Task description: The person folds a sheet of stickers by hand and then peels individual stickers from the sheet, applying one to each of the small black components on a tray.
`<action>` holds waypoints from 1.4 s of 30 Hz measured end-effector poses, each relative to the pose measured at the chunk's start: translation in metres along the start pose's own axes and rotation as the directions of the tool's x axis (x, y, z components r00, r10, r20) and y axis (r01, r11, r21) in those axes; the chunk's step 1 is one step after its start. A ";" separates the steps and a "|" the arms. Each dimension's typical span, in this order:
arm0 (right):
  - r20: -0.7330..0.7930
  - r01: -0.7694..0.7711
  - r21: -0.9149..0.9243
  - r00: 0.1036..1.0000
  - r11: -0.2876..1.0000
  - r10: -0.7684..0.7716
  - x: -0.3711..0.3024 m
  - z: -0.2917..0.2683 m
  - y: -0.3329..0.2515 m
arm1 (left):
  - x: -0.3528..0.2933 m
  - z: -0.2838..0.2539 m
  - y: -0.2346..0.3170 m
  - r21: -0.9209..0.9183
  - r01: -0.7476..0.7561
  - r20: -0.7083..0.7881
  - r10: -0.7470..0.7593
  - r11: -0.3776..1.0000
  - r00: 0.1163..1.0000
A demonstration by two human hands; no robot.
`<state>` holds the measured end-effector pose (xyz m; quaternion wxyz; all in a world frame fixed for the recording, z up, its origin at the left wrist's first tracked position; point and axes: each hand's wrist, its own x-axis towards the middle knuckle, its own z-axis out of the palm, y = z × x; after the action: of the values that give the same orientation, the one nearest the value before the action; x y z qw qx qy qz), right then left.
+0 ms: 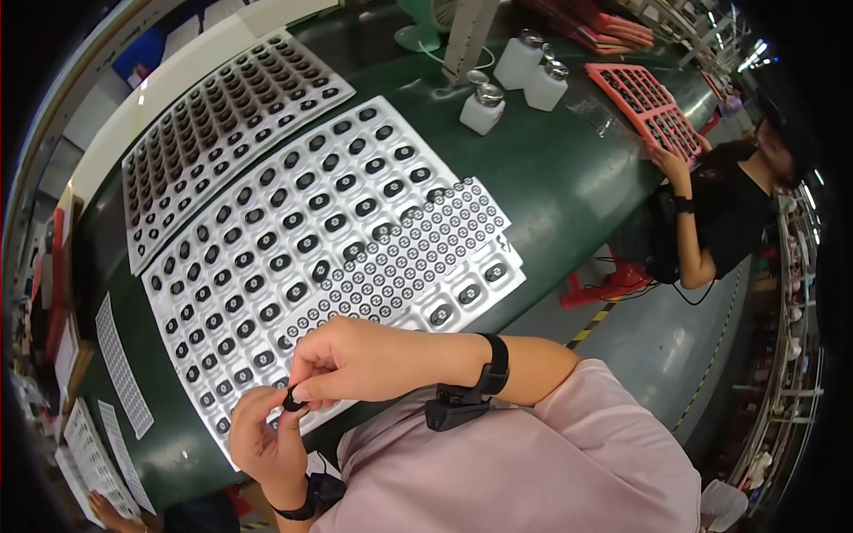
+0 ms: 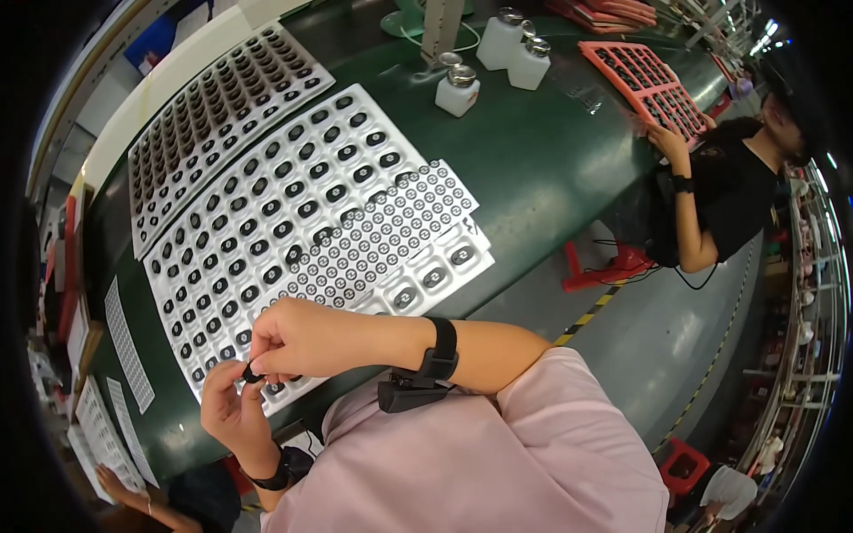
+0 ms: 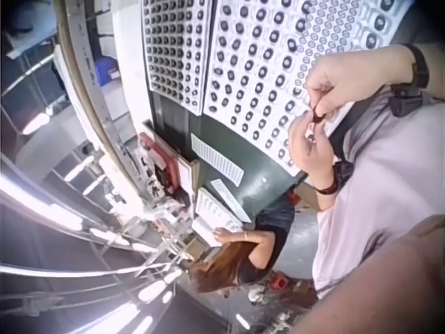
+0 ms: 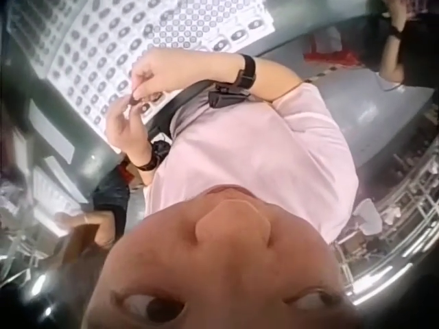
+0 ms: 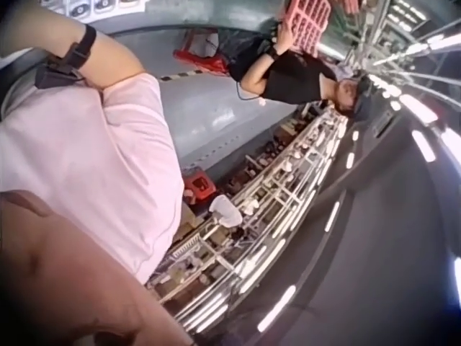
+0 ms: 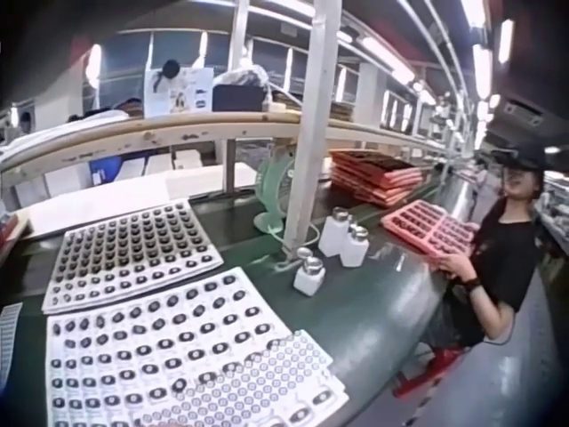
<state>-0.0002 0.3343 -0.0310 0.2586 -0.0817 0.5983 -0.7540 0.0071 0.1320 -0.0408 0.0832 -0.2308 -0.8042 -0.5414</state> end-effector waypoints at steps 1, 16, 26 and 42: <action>0.020 -0.015 0.012 1.000 1.000 0.015 0.000 0.000 -0.001 | 0.000 0.000 0.000 -0.008 -0.009 0.001 0.009 1.000 1.000; 0.011 -0.027 -0.079 1.000 0.996 0.028 -0.009 -0.004 0.002 | 0.009 -0.007 0.014 0.296 -0.316 0.289 0.231 0.901 0.929; 0.036 0.102 -0.298 0.995 0.949 -0.096 -0.014 0.001 -0.006 | 0.022 -0.057 0.011 0.535 -0.329 0.319 0.175 0.778 0.931; 0.033 0.060 -0.447 0.998 0.893 -0.051 -0.041 0.007 -0.007 | 0.141 -0.158 -0.144 0.540 0.140 0.103 -0.231 0.830 0.968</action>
<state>0.0359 0.3496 -0.0144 0.2173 -0.1638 0.7504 -0.6024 -0.2014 -0.0163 -0.0434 0.0241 -0.1632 -0.9446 -0.2838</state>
